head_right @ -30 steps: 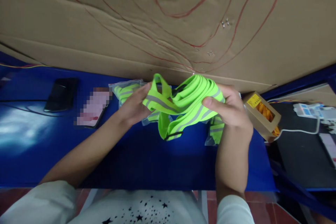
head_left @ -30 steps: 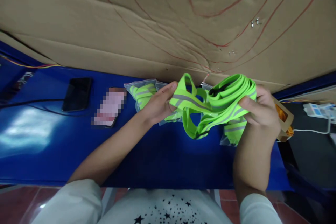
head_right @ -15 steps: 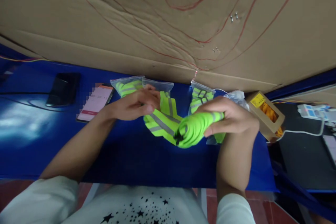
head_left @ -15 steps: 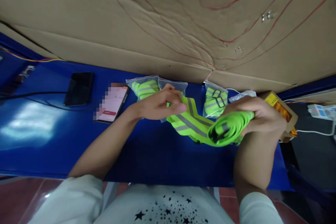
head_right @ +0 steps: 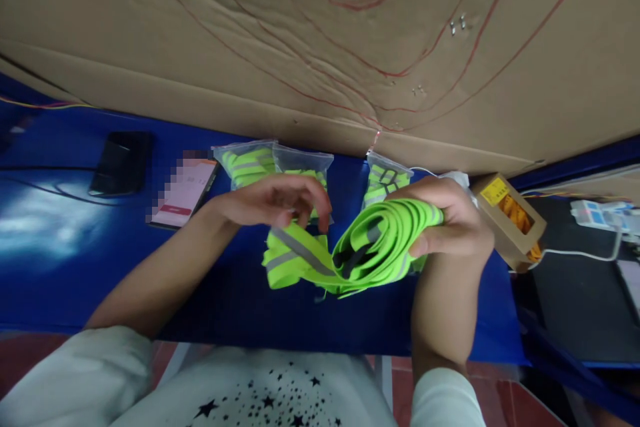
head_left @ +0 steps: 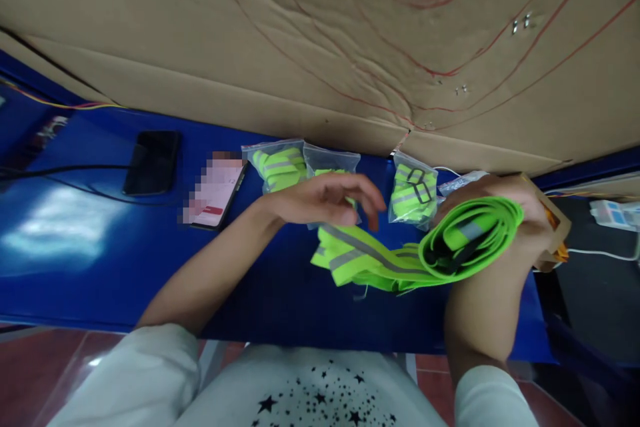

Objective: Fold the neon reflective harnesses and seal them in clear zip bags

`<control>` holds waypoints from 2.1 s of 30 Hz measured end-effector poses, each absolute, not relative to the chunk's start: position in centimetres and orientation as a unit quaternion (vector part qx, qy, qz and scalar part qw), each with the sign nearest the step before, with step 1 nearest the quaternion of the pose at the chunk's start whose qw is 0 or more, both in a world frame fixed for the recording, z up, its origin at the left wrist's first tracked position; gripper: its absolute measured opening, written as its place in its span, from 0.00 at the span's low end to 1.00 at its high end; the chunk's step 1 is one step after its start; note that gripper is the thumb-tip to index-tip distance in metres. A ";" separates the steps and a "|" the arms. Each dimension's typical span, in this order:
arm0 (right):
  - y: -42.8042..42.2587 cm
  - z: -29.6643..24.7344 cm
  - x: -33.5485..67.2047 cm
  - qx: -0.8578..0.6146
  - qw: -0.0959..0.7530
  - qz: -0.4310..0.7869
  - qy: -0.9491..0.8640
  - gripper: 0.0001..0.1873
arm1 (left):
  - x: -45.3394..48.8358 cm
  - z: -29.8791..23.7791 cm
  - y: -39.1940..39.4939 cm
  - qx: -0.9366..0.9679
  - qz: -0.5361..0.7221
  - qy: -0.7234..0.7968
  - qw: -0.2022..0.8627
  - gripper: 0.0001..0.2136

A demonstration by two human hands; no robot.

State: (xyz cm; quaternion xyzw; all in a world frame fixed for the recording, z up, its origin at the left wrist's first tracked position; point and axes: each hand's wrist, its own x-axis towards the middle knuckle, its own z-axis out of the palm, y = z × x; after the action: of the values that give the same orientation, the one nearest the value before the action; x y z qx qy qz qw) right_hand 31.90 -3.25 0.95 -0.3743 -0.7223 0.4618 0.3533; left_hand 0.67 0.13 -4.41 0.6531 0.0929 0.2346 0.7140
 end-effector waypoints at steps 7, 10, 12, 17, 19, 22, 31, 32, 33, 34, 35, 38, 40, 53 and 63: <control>-4.4 2.7 27.8 -0.403 0.334 0.508 -0.685 0.09 | 2.3 -4.0 -1.5 0.715 0.353 0.117 0.591 0.37; -5.0 3.5 25.4 -0.460 0.358 0.401 -0.707 0.07 | 3.5 -3.8 -3.0 0.701 0.309 0.177 0.618 0.30; -5.1 3.4 24.5 -0.473 0.366 0.391 -0.700 0.08 | 4.2 -4.0 -3.7 0.674 0.275 0.216 0.650 0.20; -4.1 1.7 24.2 -0.447 0.326 0.533 -0.640 0.16 | 4.0 -3.8 -3.3 0.649 0.183 0.146 0.724 0.09; -3.7 1.1 24.1 -0.438 0.312 0.569 -0.622 0.20 | 3.2 -3.4 -2.7 0.663 0.152 0.134 0.721 0.08; -3.6 0.8 24.0 -0.446 0.314 0.557 -0.626 0.24 | 1.8 -2.8 -2.0 0.696 0.143 0.153 0.687 0.10; -2.8 -0.6 22.8 -0.451 0.348 0.553 -0.608 0.23 | 2.6 -4.0 -2.0 0.664 0.277 0.213 0.662 0.19; -2.7 -0.7 22.5 -0.459 0.352 0.520 -0.628 0.24 | 2.8 -4.3 -2.0 0.652 0.289 0.211 0.668 0.19; -2.7 -0.8 22.3 -0.471 0.364 0.471 -0.652 0.23 | 3.0 -4.6 -2.0 0.641 0.302 0.217 0.671 0.18; -2.7 -0.7 22.2 -0.481 0.378 0.408 -0.677 0.22 | 3.0 -4.9 -2.0 0.629 0.314 0.227 0.674 0.17; -2.7 -0.7 22.1 -0.488 0.386 0.346 -0.702 0.19 | 3.0 -5.1 -1.9 0.619 0.318 0.237 0.678 0.16; -3.2 -0.3 22.0 -0.461 0.334 0.260 -0.780 0.17 | 2.8 -5.4 -1.6 0.612 0.300 0.267 0.681 0.12; -3.6 -0.3 21.9 -0.435 0.271 0.265 -0.816 0.22 | 2.5 -5.2 -1.5 0.646 0.289 0.278 0.650 0.10; -4.2 0.8 22.3 -0.551 0.393 0.245 -0.694 0.15 | 2.9 -5.2 -1.7 0.612 0.172 0.185 0.750 0.12; -2.8 -0.2 22.9 -0.505 0.353 0.439 -0.654 0.17 | 2.4 -5.2 -1.5 0.754 0.257 0.167 0.581 0.08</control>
State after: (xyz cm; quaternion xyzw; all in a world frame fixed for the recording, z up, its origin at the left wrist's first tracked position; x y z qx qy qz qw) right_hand 22.90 -2.82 -0.24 -0.5050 -0.6541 0.4389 0.3528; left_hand 2.35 -1.51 -5.16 0.7539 0.1671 0.2566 0.5812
